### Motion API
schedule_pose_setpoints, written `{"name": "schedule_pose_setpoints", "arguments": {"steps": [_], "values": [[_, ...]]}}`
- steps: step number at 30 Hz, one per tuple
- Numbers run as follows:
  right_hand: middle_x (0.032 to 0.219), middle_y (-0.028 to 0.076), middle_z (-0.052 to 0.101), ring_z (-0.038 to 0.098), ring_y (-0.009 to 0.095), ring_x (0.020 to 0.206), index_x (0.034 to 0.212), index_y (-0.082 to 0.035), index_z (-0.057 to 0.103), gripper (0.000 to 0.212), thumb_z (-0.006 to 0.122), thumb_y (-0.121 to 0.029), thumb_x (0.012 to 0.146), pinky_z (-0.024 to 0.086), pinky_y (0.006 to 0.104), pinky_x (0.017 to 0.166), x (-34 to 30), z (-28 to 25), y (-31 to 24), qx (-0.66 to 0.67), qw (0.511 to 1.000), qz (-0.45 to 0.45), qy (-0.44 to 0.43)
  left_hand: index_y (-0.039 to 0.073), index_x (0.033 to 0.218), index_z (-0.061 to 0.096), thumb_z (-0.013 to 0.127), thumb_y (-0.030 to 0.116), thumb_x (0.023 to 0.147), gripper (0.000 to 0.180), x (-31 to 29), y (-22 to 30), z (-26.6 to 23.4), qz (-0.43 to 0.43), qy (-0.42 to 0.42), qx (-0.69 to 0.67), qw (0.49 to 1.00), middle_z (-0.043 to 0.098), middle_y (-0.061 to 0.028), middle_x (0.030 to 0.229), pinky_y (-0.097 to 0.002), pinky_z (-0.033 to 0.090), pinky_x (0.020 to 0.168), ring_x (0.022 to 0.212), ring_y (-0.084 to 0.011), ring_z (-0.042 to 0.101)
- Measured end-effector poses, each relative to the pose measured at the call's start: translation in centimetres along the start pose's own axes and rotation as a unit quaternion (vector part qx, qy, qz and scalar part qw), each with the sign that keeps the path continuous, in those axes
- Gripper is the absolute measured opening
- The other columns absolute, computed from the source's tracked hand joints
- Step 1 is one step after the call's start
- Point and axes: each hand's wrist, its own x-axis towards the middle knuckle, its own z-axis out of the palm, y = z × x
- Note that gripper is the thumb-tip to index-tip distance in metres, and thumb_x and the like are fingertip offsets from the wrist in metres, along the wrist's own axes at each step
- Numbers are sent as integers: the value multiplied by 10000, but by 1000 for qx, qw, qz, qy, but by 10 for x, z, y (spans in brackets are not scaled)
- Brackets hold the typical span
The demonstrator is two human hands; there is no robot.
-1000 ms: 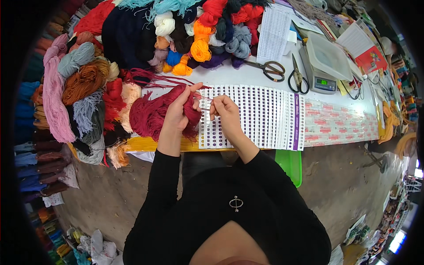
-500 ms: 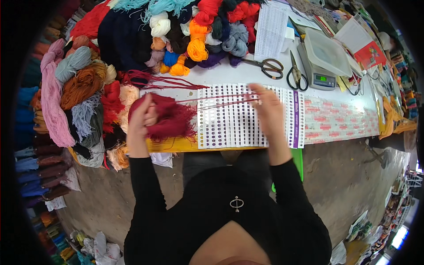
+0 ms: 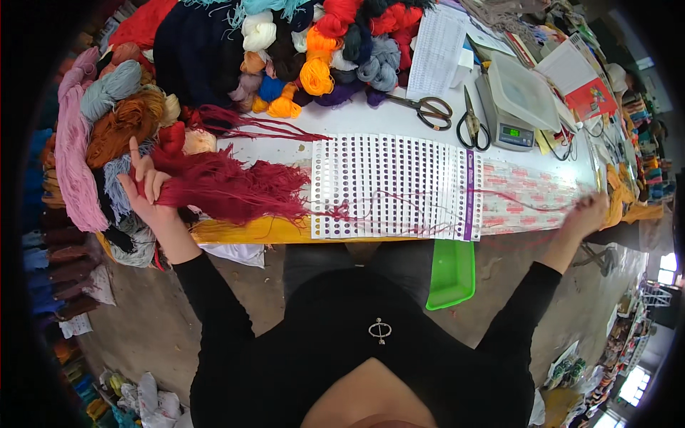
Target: Organizing and attaching colored yarn strands to a sample identification card in a factory setting.
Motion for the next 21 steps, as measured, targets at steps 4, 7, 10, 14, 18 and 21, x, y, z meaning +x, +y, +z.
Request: {"name": "schedule_pose_setpoints", "arguments": {"steps": [4,7,10,14,18,21], "values": [[660,-11,528,408,52,516,959,-25,629,151,611,-168,914,298,185,453,-24,73,5,134,985,90,-68,-48,1404,270,369,112,976,467,8,23,18,23,69,4,997,444,-75,794,-220,287,394,400,-77,316],[661,-47,496,378,26,540,898,-68,661,138,627,-201,906,276,180,474,35,27,31,8,999,44,1,-133,1300,375,349,84,978,389,18,91,21,44,98,17,994,423,-71,780,-221,292,379,416,-76,321],[720,-15,552,469,69,616,893,-15,668,196,635,-208,887,352,198,509,119,-70,75,-97,993,9,71,-140,1199,439,357,48,941,330,28,157,9,41,41,-14,998,426,-66,789,-215,302,391,413,-74,342],[833,43,637,581,122,743,986,28,665,274,591,-226,915,461,225,629,143,-94,47,-151,977,-57,137,-45,926,494,400,22,887,122,38,167,50,129,64,48,988,467,-55,763,-204,318,418,417,-72,375],[875,40,611,561,116,741,1125,-13,612,275,533,-215,955,458,249,692,66,24,5,-212,952,-170,-142,3,962,539,543,36,874,94,41,42,97,145,85,221,961,519,-38,795,-227,382,525,581,-104,470],[856,39,575,544,139,781,1146,-49,492,241,506,-203,961,447,270,739,-39,92,36,-135,933,-22,-334,35,940,631,606,184,894,157,43,-85,56,-76,177,255,948,612,-27,801,-228,448,651,664,-117,552]]}}
